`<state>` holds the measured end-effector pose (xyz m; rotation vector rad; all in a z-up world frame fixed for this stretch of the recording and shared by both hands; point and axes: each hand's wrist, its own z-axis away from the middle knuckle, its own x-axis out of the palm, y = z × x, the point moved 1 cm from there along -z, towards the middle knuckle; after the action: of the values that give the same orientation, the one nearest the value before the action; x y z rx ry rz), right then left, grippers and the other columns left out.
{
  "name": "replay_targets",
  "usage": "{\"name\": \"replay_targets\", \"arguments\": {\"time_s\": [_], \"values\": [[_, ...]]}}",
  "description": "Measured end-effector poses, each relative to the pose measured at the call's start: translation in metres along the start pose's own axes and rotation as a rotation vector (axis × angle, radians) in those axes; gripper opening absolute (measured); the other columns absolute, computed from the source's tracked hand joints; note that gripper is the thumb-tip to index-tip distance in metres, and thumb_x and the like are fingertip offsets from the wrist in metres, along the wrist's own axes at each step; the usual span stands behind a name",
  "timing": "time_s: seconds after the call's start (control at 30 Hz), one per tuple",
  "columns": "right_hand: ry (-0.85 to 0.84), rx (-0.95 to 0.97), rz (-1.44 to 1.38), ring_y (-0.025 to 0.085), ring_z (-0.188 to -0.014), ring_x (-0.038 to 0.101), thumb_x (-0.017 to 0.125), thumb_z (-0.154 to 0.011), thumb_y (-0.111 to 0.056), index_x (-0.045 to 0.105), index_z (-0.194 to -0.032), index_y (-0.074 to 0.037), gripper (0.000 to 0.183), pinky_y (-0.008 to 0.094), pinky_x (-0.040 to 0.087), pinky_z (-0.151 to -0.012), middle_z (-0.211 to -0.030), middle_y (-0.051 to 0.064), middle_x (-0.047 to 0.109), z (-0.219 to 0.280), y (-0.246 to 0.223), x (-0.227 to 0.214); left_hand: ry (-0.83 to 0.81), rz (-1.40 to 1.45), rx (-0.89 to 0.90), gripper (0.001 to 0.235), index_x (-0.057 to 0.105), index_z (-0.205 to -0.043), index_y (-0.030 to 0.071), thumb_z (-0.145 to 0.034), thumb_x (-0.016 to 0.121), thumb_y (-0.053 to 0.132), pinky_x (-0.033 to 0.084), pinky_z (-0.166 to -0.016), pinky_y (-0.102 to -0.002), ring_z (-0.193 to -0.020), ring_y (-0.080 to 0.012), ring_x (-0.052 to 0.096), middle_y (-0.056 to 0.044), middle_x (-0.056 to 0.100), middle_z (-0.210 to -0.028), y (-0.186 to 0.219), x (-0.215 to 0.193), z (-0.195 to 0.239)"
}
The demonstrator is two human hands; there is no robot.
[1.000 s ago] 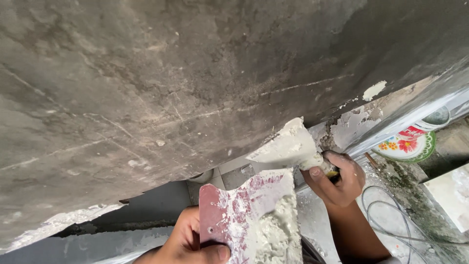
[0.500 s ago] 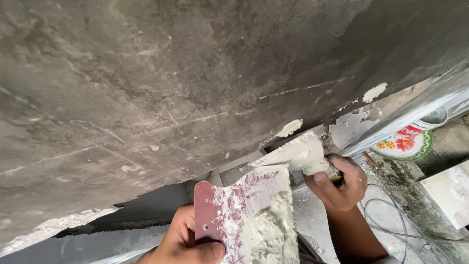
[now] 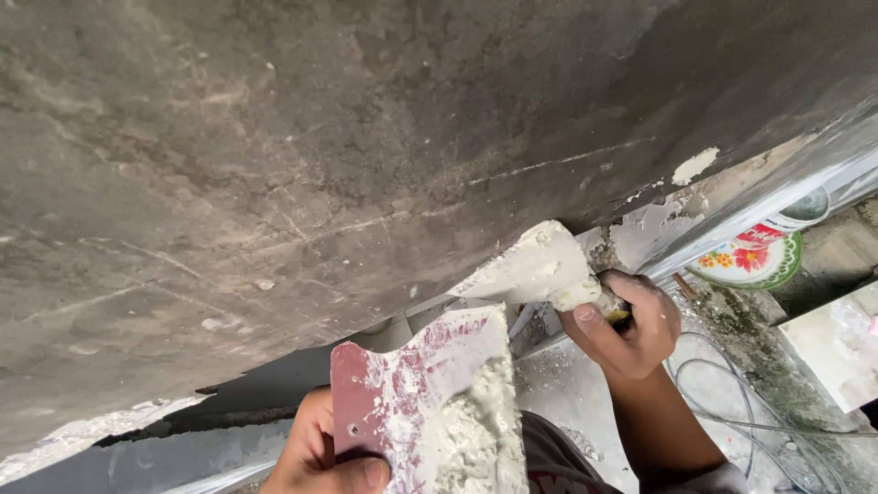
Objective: The person mixes plaster between two putty knives, then applies and spreads the plaster onto the edge of a wall using one of the putty knives.
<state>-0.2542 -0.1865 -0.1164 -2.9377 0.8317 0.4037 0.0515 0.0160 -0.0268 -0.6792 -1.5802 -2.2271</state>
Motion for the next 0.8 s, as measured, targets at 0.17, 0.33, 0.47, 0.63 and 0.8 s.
{"name": "replay_targets", "arguments": {"time_s": [0.17, 0.33, 0.47, 0.63, 0.8], "values": [[-0.021, 0.034, -0.099, 0.026, -0.082, 0.068, 0.089, -0.076, 0.0, 0.065, -0.13, -0.022, 0.063, 0.032, 0.053, -0.063, -0.109, 0.018, 0.059, -0.004, -0.006, -0.004, 0.05, -0.047, 0.051, 0.034, 0.073, -0.108, -0.012, -0.077, 0.079, -0.001, 0.047, -0.087, -0.033, -0.098, -0.0172, 0.068, -0.014, 0.076, -0.107, 0.006, 0.004, 0.004], [-0.009, -0.02, -0.037, 0.024, -0.076, 0.067, 0.091, -0.074, 0.0, 0.067, -0.126, -0.019, 0.06, 0.03, 0.052, -0.059, -0.106, 0.017, 0.06, -0.005, -0.002, -0.007, 0.195, -0.061, 0.06, 0.042, 0.071, -0.109, -0.009, -0.069, 0.081, 0.0, 0.049, -0.087, -0.034, -0.097, -0.0182, 0.069, -0.014, 0.077, -0.104, -0.009, -0.001, 0.011], [-0.004, 0.028, -0.024, 0.025, -0.078, 0.066, 0.089, -0.076, 0.003, 0.067, -0.127, -0.019, 0.06, 0.033, 0.053, -0.062, -0.107, 0.017, 0.06, -0.003, -0.007, -0.004, 0.118, -0.006, 0.08, 0.045, 0.068, -0.118, -0.016, -0.078, 0.082, -0.002, 0.045, -0.084, -0.037, -0.095, -0.0221, 0.066, -0.019, 0.075, -0.107, -0.016, -0.014, 0.016], [0.021, 0.038, -0.022, 0.025, -0.08, 0.066, 0.089, -0.08, 0.002, 0.064, -0.136, -0.02, 0.065, 0.032, 0.054, -0.063, -0.105, 0.019, 0.06, 0.001, -0.011, -0.011, 0.193, 0.016, 0.084, 0.054, 0.065, -0.123, -0.013, -0.073, 0.079, 0.001, 0.048, -0.092, -0.039, -0.106, -0.0245, 0.068, -0.02, 0.074, -0.117, -0.016, -0.01, 0.019], [0.031, -0.012, 0.005, 0.022, -0.071, 0.064, 0.088, -0.075, 0.001, 0.065, -0.135, -0.022, 0.069, 0.029, 0.047, -0.055, -0.099, 0.018, 0.062, 0.005, -0.005, -0.005, 0.255, 0.024, 0.174, 0.058, 0.06, -0.125, -0.011, -0.071, 0.078, 0.0, 0.047, -0.101, -0.044, -0.115, -0.0281, 0.067, -0.023, 0.072, -0.122, -0.025, -0.002, 0.014]]}}
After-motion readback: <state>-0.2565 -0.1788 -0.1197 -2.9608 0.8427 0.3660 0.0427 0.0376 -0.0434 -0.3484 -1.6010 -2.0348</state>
